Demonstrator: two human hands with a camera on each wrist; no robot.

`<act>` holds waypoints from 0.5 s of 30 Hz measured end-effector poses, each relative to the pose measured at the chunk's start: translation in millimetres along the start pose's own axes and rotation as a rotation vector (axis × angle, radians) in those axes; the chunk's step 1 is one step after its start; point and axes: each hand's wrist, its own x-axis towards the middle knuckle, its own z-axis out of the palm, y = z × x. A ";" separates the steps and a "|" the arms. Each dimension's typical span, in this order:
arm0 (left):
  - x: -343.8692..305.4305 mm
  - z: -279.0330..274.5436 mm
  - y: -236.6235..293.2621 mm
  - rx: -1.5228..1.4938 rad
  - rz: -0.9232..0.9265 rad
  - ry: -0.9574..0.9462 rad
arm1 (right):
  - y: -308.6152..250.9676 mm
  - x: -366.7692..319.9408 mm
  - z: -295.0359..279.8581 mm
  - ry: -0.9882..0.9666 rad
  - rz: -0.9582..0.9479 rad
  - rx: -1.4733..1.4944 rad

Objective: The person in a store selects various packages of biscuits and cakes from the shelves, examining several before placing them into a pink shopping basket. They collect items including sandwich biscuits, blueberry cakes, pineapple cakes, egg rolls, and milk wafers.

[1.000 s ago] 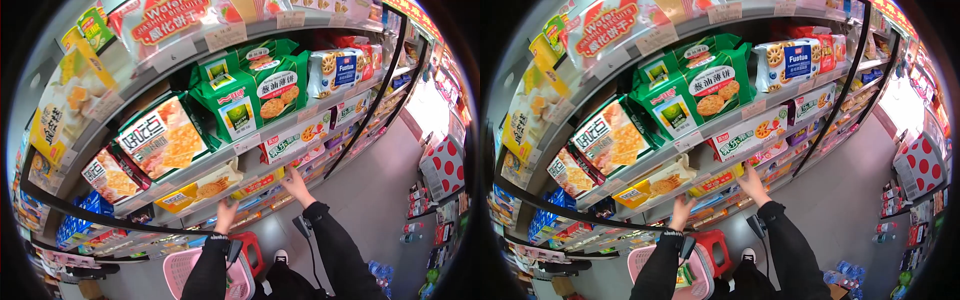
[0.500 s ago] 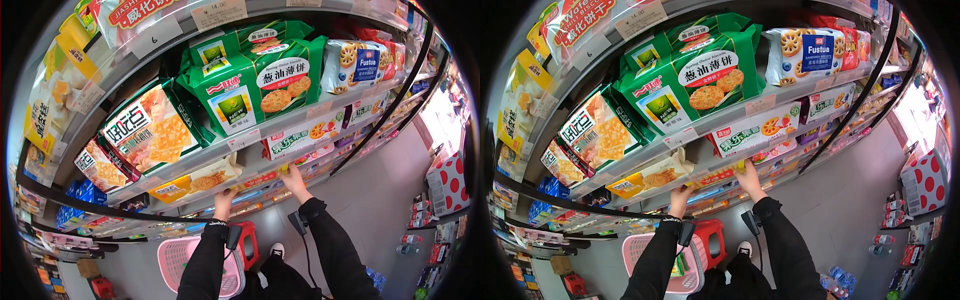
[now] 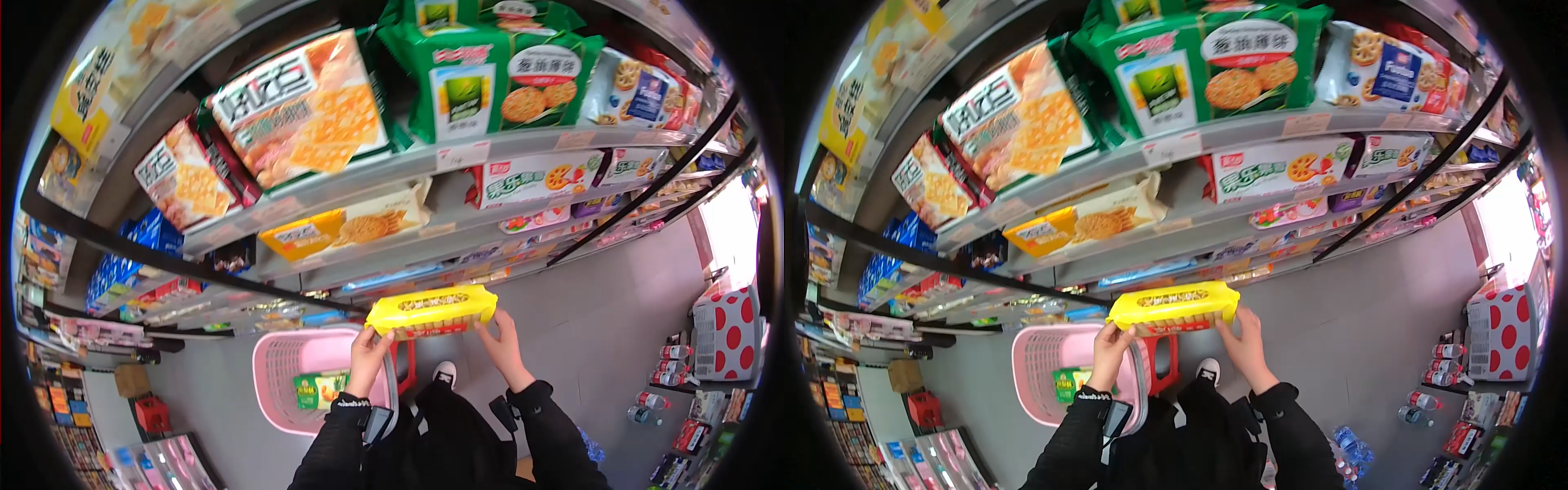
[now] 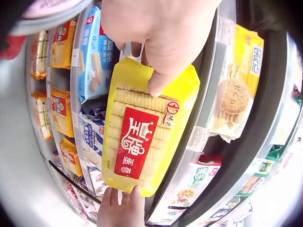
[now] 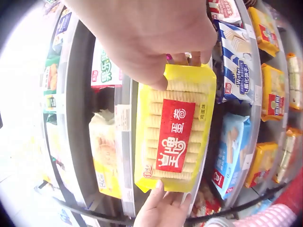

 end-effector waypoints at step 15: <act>-141.0 -173.5 -46.4 -0.158 -0.427 0.329 | -106.0 -84.8 103.1 -0.672 -0.092 0.087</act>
